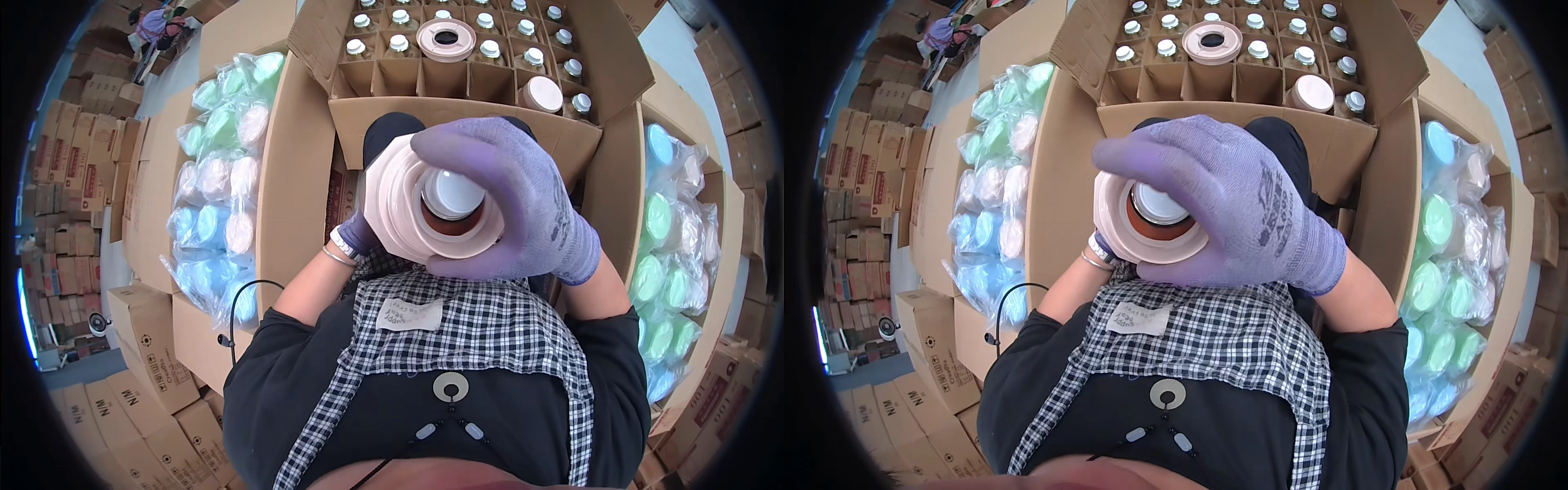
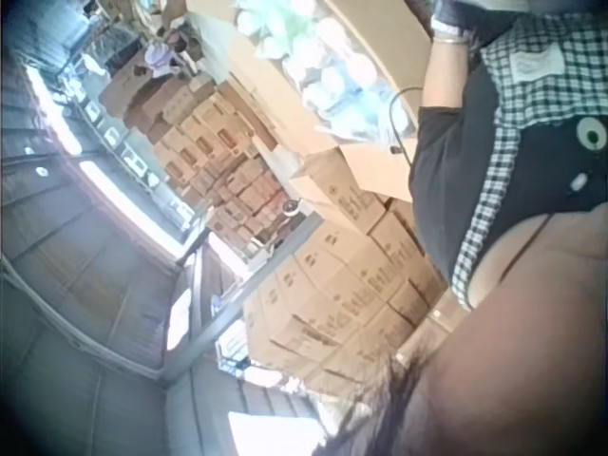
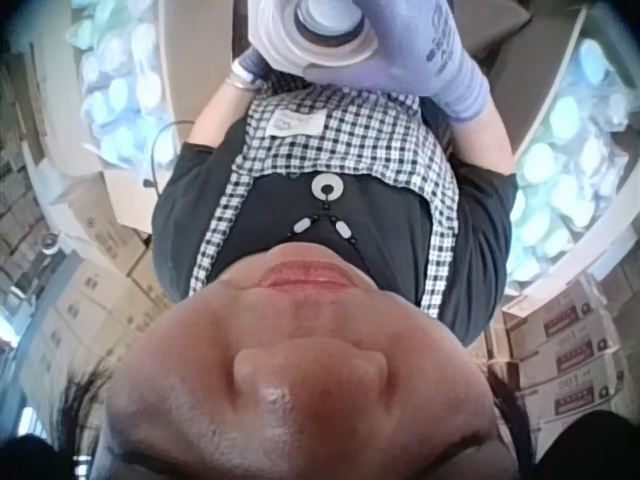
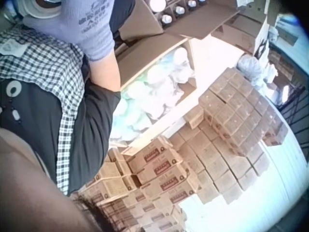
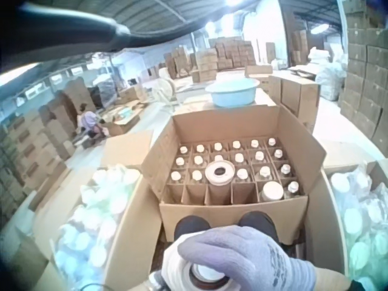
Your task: The person assembles pink plastic containers by inserting a metal insert, screwing on a lid, and placing each completed unit into a plastic bag. The person repeats this process for multiple containers, placing the finished items into a cardboard box.
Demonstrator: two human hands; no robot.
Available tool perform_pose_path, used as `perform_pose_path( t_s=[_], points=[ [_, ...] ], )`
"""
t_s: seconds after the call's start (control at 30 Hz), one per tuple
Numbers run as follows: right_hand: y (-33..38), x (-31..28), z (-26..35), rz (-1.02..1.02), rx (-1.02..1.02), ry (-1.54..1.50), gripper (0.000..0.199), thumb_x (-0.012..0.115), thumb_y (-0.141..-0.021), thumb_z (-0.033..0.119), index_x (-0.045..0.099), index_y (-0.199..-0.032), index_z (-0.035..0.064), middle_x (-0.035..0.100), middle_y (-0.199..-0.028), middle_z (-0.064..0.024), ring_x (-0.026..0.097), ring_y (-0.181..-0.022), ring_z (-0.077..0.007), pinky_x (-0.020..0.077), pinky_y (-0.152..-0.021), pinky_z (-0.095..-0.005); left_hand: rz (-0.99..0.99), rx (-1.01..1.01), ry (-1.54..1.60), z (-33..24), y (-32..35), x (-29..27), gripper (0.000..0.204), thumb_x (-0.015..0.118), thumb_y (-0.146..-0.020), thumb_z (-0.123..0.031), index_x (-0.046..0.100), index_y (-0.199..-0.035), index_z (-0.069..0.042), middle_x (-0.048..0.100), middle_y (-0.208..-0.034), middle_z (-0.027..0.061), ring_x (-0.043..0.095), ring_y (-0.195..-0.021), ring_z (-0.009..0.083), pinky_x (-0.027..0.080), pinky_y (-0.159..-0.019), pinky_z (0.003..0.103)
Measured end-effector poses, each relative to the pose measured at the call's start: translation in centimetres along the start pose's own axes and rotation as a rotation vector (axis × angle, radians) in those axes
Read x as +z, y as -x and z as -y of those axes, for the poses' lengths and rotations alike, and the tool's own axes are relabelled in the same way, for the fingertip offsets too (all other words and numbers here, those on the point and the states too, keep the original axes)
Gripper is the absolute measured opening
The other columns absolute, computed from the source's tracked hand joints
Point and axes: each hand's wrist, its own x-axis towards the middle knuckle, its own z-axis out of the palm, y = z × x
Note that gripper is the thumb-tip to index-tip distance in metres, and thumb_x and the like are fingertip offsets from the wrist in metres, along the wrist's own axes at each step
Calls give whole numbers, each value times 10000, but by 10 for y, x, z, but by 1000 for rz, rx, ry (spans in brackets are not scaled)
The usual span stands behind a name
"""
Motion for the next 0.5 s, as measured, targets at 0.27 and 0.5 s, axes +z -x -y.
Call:
perform_pose_path(
  t_s=[0.27, 0.5],
  points=[
    [11, 6, -2, -98, 230, -34, 840, 970, -723, 321, 603, -1435, 69, 704, -1246, -129, 707, -1116, -331, 570, -961, -437, -2, 83, -113, -7, -7, 5, 967, 811, -966, -307, 230, -1716, -118, 319, -1747, 100, 356, -1583, 236, 303, -1309, 391],
    [3, -2, -9, 54, 103, 33, 842, 961, -721, 354, 613, -1438, 83, 685, -1312, -135, 678, -1202, -343, 539, -1040, -466, -21, 64, -79, 3, -10, 4, 962, 808, -968, -311, 232, -1714, -118, 322, -1744, 103, 357, -1582, 240, 303, -1310, 396]
  ],
)
